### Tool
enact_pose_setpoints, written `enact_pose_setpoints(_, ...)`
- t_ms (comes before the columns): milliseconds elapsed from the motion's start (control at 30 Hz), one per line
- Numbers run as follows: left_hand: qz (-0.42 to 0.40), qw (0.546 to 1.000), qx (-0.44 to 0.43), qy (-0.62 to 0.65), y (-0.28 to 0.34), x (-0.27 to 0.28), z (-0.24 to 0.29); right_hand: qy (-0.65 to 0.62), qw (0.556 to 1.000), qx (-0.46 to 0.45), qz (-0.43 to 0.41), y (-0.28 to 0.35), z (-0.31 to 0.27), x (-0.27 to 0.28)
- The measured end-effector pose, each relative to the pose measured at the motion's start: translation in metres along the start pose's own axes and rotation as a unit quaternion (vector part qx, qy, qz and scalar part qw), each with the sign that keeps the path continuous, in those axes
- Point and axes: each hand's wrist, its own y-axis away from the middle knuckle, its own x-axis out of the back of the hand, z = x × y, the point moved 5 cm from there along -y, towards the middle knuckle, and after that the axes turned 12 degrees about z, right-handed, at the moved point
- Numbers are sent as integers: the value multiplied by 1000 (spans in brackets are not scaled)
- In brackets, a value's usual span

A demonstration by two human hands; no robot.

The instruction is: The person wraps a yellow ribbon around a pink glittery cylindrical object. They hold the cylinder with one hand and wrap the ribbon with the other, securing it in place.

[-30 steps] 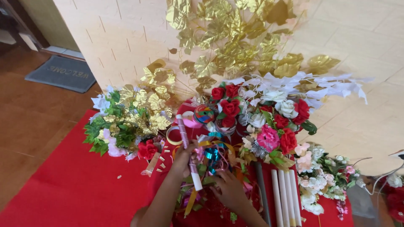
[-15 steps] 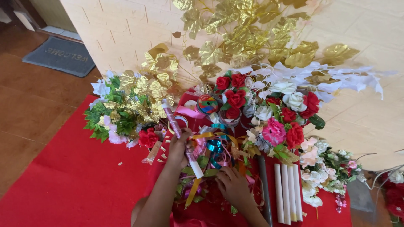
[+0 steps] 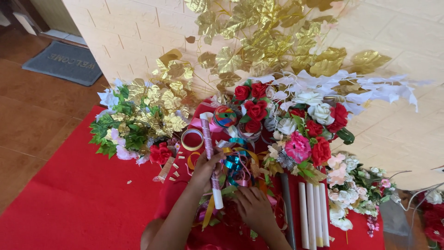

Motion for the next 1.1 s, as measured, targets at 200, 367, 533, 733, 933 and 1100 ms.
enact_pose_setpoints(200, -85, 990, 39, -104, 23, -19, 4, 18, 993, -47, 105, -11, 22, 39)
enact_pose_setpoints(367, -122, 982, 17, -142, 20, -17, -5, -32, 971, -151, 183, 3, 59, 53)
enact_pose_setpoints(533, -111, 986, 5, -126, 22, -16, 7, -76, 921, -323, 205, 15, 93, 77)
enact_pose_setpoints(733, -56, 973, -17, -225, 19, -11, 11, -72, 874, -440, 196, 23, 105, 80)
enact_pose_setpoints(933, -53, 972, -6, -229, 22, -14, 13, -56, 958, -254, 119, 13, 50, 32)
enact_pose_setpoints(1100, -55, 981, -5, -185, 13, -5, 7, -109, 984, 11, -139, 36, -33, -35)
